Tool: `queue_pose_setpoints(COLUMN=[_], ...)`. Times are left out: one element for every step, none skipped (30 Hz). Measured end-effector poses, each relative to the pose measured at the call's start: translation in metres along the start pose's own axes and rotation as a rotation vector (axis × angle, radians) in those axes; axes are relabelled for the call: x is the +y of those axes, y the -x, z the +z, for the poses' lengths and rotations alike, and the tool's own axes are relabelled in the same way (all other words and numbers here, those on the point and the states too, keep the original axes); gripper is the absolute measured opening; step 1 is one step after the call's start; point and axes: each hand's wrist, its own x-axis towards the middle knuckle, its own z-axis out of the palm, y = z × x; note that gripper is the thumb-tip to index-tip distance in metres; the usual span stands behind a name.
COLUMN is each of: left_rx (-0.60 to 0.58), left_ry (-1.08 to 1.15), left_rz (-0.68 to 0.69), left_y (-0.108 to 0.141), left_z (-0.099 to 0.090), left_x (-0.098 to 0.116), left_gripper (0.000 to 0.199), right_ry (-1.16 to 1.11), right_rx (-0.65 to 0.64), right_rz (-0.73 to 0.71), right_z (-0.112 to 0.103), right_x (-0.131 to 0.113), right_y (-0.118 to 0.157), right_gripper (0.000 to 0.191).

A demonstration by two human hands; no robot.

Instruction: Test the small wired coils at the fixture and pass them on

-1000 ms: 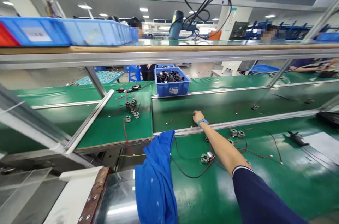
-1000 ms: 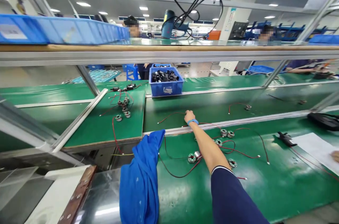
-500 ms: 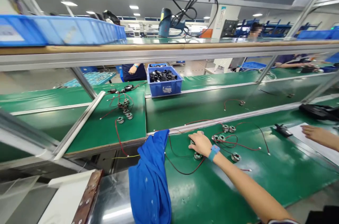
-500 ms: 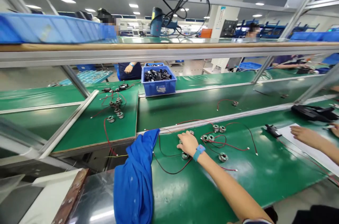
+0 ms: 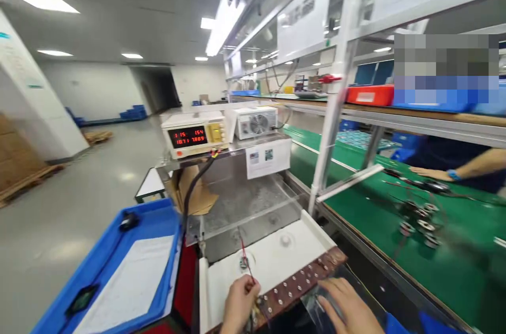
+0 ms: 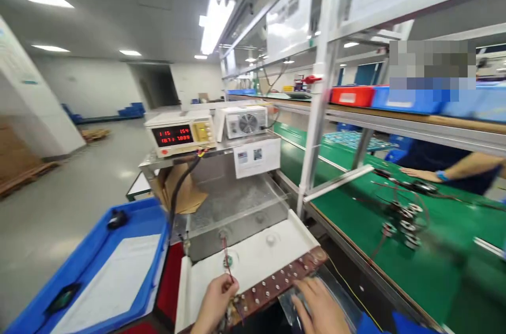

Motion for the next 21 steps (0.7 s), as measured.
queue_pose_setpoints(left_rx=[-0.002,-0.01,-0.021,-0.029,-0.037,-0.042,-0.044,-0.045,-0.046,-0.049,-0.053,-0.056,-0.057,-0.057,-0.058,-0.059,-0.06,-0.062,-0.064,-0.061,-0.051], left_ry=[-0.018,-0.045,-0.074,-0.101,-0.121,-0.131,-0.133,-0.124,-0.111,-0.101,-0.094,-0.089,-0.087,-0.087,-0.088,-0.09,-0.092,-0.094,-0.094,-0.087,-0.066], left_rz=[-0.019,-0.036,-0.051,-0.065,-0.077,-0.091,-0.105,-0.12,-0.132,-0.143,-0.15,-0.155,-0.159,-0.161,-0.162,-0.161,-0.16,-0.156,-0.149,-0.139,-0.122], left_y=[0.002,0.005,0.008,0.012,0.014,0.016,0.017,0.017,0.016,0.015,0.015,0.015,0.015,0.016,0.016,0.016,0.017,0.016,0.016,0.015,0.014], left_z=[0.0,-0.001,-0.002,-0.004,-0.007,-0.009,-0.011,-0.013,-0.014,-0.015,-0.016,-0.016,-0.016,-0.017,-0.017,-0.017,-0.017,-0.017,-0.017,-0.016,-0.014], left_x=[0.0,0.001,0.004,0.007,0.01,0.013,0.015,0.017,0.017,0.018,0.018,0.018,0.018,0.018,0.019,0.019,0.019,0.018,0.018,0.016,0.014], left_gripper=[0.02,0.017,0.015,0.015,0.014,0.014,0.013,0.012,0.01,0.01,0.009,0.009,0.009,0.009,0.009,0.009,0.009,0.01,0.011,0.012,0.013], right_ry=[-0.04,-0.073,-0.098,-0.115,-0.123,-0.124,-0.117,-0.106,-0.095,-0.083,-0.073,-0.067,-0.065,-0.068,-0.074,-0.08,-0.084,-0.081,-0.075,-0.066,-0.054], right_rx=[-0.051,-0.106,-0.167,-0.228,-0.284,-0.337,-0.387,-0.44,-0.493,-0.54,-0.58,-0.606,-0.618,-0.615,-0.604,-0.592,-0.583,-0.575,-0.571,-0.569,-0.569], right_rz=[-0.006,-0.003,0.002,0.01,0.02,0.036,0.057,0.079,0.098,0.115,0.125,0.131,0.134,0.134,0.13,0.125,0.117,0.112,0.105,0.097,0.089], right_z=[0.017,0.033,0.049,0.064,0.078,0.093,0.107,0.121,0.133,0.144,0.154,0.162,0.168,0.174,0.178,0.181,0.184,0.186,0.187,0.188,0.189], right_x=[-0.017,-0.034,-0.047,-0.058,-0.066,-0.071,-0.074,-0.076,-0.076,-0.076,-0.076,-0.076,-0.076,-0.077,-0.078,-0.079,-0.08,-0.082,-0.083,-0.085,-0.086], right_y=[-0.027,-0.052,-0.075,-0.095,-0.113,-0.128,-0.141,-0.151,-0.158,-0.164,-0.167,-0.17,-0.171,-0.171,-0.171,-0.171,-0.172,-0.172,-0.173,-0.174,-0.175], right_gripper=[0.029,0.03,0.03,0.03,0.03,0.032,0.035,0.039,0.043,0.046,0.047,0.047,0.045,0.045,0.045,0.045,0.045,0.045,0.042,0.039,0.036])
